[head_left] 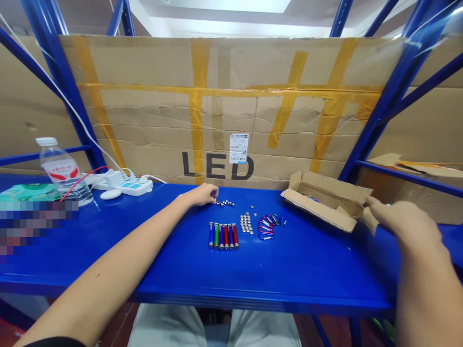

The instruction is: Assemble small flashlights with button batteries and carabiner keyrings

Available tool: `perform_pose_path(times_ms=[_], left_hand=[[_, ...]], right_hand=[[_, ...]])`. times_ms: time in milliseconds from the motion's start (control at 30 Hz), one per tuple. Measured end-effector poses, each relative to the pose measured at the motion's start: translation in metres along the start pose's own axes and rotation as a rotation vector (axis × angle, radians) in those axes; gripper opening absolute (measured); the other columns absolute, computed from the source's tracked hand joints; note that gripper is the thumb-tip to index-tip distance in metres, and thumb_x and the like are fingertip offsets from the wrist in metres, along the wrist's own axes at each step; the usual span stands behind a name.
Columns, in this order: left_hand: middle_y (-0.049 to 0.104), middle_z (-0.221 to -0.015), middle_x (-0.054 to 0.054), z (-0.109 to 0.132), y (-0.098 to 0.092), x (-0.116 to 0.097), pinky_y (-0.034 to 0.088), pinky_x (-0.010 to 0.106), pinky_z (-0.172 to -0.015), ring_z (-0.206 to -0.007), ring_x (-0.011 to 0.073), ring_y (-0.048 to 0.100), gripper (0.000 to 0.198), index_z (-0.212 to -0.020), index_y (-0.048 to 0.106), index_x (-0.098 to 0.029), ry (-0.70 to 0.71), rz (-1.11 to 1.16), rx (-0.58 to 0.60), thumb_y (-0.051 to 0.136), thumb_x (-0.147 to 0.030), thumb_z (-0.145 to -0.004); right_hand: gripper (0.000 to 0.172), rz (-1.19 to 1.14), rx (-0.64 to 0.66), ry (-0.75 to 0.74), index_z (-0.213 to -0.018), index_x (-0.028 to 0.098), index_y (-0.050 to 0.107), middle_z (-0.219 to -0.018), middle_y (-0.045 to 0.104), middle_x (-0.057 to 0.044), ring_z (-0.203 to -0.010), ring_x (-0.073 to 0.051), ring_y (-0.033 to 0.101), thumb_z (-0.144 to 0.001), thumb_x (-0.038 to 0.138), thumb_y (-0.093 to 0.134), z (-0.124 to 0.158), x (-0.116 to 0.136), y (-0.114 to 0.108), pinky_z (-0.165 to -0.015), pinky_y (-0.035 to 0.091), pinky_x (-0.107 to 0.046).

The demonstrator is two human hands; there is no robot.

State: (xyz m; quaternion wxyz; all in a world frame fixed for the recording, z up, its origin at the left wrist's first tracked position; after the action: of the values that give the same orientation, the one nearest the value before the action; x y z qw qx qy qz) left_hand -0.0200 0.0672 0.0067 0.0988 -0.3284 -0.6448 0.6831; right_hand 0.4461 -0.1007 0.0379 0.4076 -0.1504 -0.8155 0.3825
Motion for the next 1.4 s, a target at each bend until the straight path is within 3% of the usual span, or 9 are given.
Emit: perform_pose_path(times_ms=[67, 133, 267, 367, 500, 633, 833, 1067, 1400], left_hand=[[0.061, -0.073, -0.001, 0.0, -0.001, 0.002, 0.036, 0.023, -0.061, -0.067, 0.0129, 0.054, 0.015, -0.08, 0.056, -0.017, -0.017, 0.031, 0.019, 0.066, -0.02, -0.07], [0.06, -0.07, -0.002, 0.001, -0.002, 0.002, 0.036, 0.023, -0.06, -0.065, 0.0126, 0.053, 0.015, -0.077, 0.055, -0.018, -0.019, 0.053, 0.043, 0.067, -0.02, -0.069], [0.061, -0.069, -0.002, 0.002, -0.003, -0.002, 0.037, 0.024, -0.061, -0.065, 0.0124, 0.054, 0.015, -0.069, 0.052, -0.017, 0.016, 0.064, 0.08, 0.067, -0.018, -0.07], [0.063, -0.072, -0.001, 0.002, -0.004, -0.001, 0.038, 0.024, -0.062, -0.066, 0.0125, 0.055, 0.013, -0.07, 0.054, -0.017, -0.002, 0.043, 0.095, 0.067, -0.014, -0.069], [0.065, -0.08, 0.002, 0.003, -0.005, 0.005, 0.039, 0.023, -0.065, -0.073, 0.0141, 0.058, 0.012, -0.08, 0.057, -0.016, -0.024, -0.006, 0.024, 0.062, -0.01, -0.07], [0.067, -0.091, 0.005, 0.008, -0.006, 0.005, 0.042, 0.025, -0.072, -0.082, 0.0162, 0.059, 0.017, -0.091, 0.061, -0.015, -0.004, -0.045, -0.081, 0.053, -0.011, -0.077], [0.07, -0.099, 0.008, 0.011, -0.007, -0.042, 0.043, 0.028, -0.081, -0.091, 0.0185, 0.061, 0.021, -0.095, 0.068, -0.015, 0.205, -0.082, -0.201, 0.05, -0.018, -0.083], [0.073, -0.083, 0.004, -0.012, 0.009, -0.11, 0.041, 0.026, -0.067, -0.076, 0.016, 0.062, 0.014, -0.085, 0.073, -0.019, 0.34, -0.168, 0.013, 0.061, -0.021, -0.079], [0.069, -0.073, 0.001, -0.018, 0.03, -0.104, 0.037, 0.024, -0.059, -0.069, 0.0141, 0.059, 0.009, -0.077, 0.071, -0.017, 0.269, -0.019, 0.013, 0.065, -0.022, -0.074]], right_hand=[[0.05, 0.113, 0.01, -0.045, -0.093, 0.007, 0.07, -0.102, 0.064, -0.038, -0.099, -0.042, 0.061, -0.082, 0.052, 0.05, 0.027, 0.032, -0.01, -0.069, 0.04, -0.046], [0.039, -0.049, 0.12, -0.353, -0.096, 0.012, 0.069, -0.102, 0.069, -0.025, -0.099, -0.031, 0.062, -0.087, 0.042, 0.046, 0.058, 0.079, -0.006, -0.076, 0.043, -0.037], [0.026, -0.274, 0.587, -0.906, -0.09, 0.017, 0.068, -0.1, 0.072, -0.008, -0.092, -0.02, 0.063, -0.087, 0.03, 0.046, 0.112, 0.16, 0.034, -0.08, 0.044, -0.026], [0.019, -0.139, 0.678, -1.048, -0.086, 0.016, 0.069, -0.098, 0.072, -0.008, -0.089, -0.02, 0.063, -0.082, 0.02, 0.05, 0.125, 0.186, 0.068, -0.078, 0.043, -0.026], [0.02, -0.11, 0.67, -1.031, -0.086, 0.015, 0.069, -0.096, 0.073, -0.009, -0.086, -0.019, 0.063, -0.08, 0.015, 0.05, 0.127, 0.187, 0.094, -0.075, 0.043, -0.025], [0.024, -0.134, 0.645, -1.021, -0.093, 0.016, 0.068, -0.101, 0.072, -0.009, -0.089, -0.02, 0.063, -0.08, 0.013, 0.049, 0.13, 0.173, 0.095, -0.075, 0.042, -0.024], [0.028, -0.221, 0.668, -0.995, -0.102, 0.015, 0.066, -0.111, 0.069, -0.01, -0.099, -0.021, 0.061, -0.08, 0.012, 0.048, 0.123, 0.162, 0.09, -0.082, 0.044, -0.026], [0.016, -0.225, 0.778, -1.082, -0.085, 0.018, 0.072, -0.088, 0.073, -0.004, -0.078, -0.017, 0.063, -0.079, 0.018, 0.057, 0.131, 0.162, 0.095, -0.071, 0.045, -0.025], [0.018, -0.233, 0.817, -1.149, -0.084, 0.02, 0.077, -0.086, 0.074, -0.002, -0.078, -0.017, 0.064, -0.076, 0.016, 0.061, 0.141, 0.162, 0.109, -0.073, 0.044, -0.024]])
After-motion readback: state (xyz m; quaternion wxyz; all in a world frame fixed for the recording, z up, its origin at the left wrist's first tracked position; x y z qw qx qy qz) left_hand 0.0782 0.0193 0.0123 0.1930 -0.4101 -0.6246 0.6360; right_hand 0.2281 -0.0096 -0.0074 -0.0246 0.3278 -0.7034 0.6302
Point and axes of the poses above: each hand's wrist, its own z-axis away from the middle knuckle, its own y-axis out of the palm, x = y × z, the point moved 3 cm from there along -z, towards the middle knuckle
